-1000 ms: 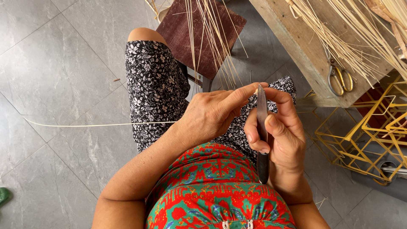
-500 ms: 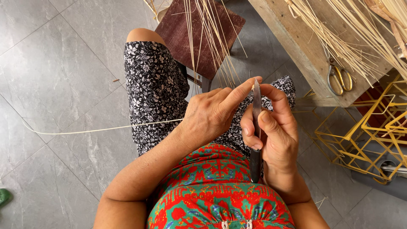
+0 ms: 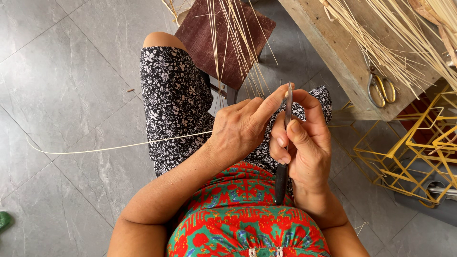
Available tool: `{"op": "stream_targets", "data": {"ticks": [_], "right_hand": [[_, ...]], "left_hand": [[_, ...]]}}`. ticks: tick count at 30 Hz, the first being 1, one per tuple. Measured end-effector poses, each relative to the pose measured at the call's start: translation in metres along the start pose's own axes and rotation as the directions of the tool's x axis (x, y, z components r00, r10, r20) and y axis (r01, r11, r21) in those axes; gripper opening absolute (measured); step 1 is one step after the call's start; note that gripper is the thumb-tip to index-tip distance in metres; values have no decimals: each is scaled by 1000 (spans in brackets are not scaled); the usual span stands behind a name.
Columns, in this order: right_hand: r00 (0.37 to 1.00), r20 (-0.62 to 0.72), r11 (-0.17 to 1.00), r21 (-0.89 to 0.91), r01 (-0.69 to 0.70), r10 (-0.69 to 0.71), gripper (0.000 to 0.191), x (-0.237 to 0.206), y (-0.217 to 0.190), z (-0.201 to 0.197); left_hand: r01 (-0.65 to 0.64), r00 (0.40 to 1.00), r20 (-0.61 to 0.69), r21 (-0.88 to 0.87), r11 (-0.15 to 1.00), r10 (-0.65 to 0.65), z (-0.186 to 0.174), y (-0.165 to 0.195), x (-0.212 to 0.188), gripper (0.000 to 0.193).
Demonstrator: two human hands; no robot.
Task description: The person sits on the floor and uses a knife to split thin bamboo strips into finer strands. They repeatedly pull strands from a bundle, split them with the knife, and place the finished pieces aside.
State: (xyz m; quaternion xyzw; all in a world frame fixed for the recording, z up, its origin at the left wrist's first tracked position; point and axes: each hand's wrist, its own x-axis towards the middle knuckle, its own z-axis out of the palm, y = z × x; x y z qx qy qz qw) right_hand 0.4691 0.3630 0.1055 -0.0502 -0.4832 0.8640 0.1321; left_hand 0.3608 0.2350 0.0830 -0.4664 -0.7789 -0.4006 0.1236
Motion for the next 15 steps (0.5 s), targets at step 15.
{"op": "stream_targets", "data": {"ticks": [15], "right_hand": [[992,112,983,169,-69,50,42,6,-3,-9]], "left_hand": [[-25,999,-34,-44,999,23,-2,-8,2,58]]}}
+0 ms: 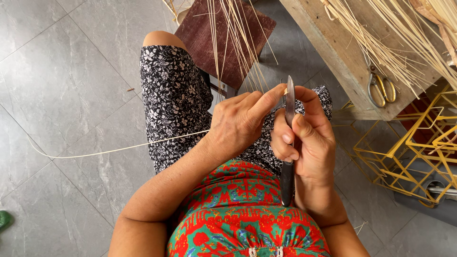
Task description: The person sits on the floor and uses a knife to split thin bamboo strips into finer strands. They repeatedly pull strands from a bundle, split them with the knife, and place the finished pieces aside.
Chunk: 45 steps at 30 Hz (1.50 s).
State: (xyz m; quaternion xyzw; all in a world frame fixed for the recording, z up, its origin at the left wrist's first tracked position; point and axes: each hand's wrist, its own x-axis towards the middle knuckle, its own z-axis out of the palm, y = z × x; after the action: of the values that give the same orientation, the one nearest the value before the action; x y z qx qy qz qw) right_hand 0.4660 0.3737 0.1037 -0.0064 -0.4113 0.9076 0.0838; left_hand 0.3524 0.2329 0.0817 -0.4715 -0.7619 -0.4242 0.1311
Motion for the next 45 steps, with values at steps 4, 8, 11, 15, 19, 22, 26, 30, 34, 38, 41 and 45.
{"op": "stream_targets", "data": {"ticks": [4,8,11,15,19,22,26,30,34,38,41,45], "right_hand": [[998,21,995,76,-68,67,42,4,-5,-3],[992,60,990,86,-112,107,42,7,-10,-4],[987,75,987,69,-145,140,44,10,-12,-4],[984,38,985,27,-173,172,43,14,-9,-4],[982,39,983,21,-184,183,40,16,-2,-6],[983,33,984,8,-180,179,39,15,-3,-8],[994,3,994,13,-112,112,38,12,-14,-15],[982,43,981,58,-185,183,40,15,-2,-17],[975,26,974,30,-223,223,42,19,8,-19],[971,27,971,22,-237,236,44,21,8,-14],[960,69,961,33,-275,272,42,26,8,-8],[955,92,957,52,-287,282,48,26,9,0]], "left_hand": [[-24,1000,14,-1,1000,24,-3,-6,2,56],[-10,999,30,-40,999,11,-5,-8,3,51],[25,1000,4,-174,984,-24,-8,-9,3,47],[14,1000,-13,-194,981,-17,-14,-9,3,38],[31,999,-1,-122,992,-32,-20,-8,7,29],[-28,1000,4,-126,992,29,-27,-10,9,27],[-26,995,89,-188,982,43,-34,-17,7,20],[69,991,134,-293,954,-30,-34,-19,6,15],[170,980,156,-328,929,-124,-45,-17,14,23],[43,995,-81,-183,982,-59,-71,-9,26,43],[-111,994,13,-52,992,112,-81,-6,41,28],[-187,981,49,-49,981,189,-77,-3,61,18]]}}
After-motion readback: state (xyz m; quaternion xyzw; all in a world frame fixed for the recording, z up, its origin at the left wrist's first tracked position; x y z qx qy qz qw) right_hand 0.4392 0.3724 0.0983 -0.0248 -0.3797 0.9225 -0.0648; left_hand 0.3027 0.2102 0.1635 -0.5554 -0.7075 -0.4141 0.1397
